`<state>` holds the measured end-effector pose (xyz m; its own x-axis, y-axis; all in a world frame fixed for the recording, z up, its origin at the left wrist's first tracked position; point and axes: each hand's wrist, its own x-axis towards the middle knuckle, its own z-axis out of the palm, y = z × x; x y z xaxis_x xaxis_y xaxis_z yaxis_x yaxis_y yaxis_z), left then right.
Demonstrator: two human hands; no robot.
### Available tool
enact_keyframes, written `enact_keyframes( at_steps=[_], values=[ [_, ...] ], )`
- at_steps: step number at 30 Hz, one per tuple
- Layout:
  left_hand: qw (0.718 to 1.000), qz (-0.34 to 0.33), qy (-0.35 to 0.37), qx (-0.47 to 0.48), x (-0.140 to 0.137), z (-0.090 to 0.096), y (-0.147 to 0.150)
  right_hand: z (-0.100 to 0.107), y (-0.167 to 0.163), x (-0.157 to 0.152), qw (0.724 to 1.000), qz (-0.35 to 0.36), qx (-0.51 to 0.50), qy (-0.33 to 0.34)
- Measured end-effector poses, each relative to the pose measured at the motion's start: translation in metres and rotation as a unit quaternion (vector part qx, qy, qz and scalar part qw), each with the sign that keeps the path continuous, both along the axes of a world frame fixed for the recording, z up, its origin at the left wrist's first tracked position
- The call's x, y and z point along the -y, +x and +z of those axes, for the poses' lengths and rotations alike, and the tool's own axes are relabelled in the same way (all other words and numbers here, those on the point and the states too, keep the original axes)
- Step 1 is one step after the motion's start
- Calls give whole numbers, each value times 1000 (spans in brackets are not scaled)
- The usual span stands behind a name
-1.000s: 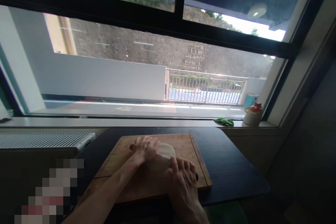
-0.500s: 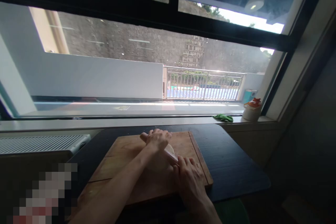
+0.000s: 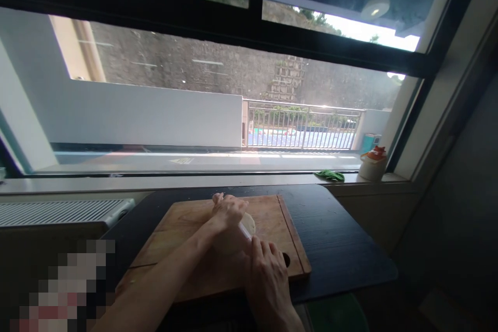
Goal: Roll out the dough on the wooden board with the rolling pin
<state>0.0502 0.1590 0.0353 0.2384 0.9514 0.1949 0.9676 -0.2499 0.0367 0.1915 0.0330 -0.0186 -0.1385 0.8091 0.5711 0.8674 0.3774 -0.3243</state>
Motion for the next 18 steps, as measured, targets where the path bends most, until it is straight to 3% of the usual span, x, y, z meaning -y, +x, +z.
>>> enact_keyframes(
  at_steps=[5,12,18],
  values=[
    [1000,2,4,29,4,-6,0,5,8,-3,1000,3,-11,-17],
    [995,58,-63,43,-40,-2,33,26,38,-26,999,0,24,-36],
    [993,55,-90,58,-64,-1,55,22,49,-35,998,-21,21,-54]
  ],
)
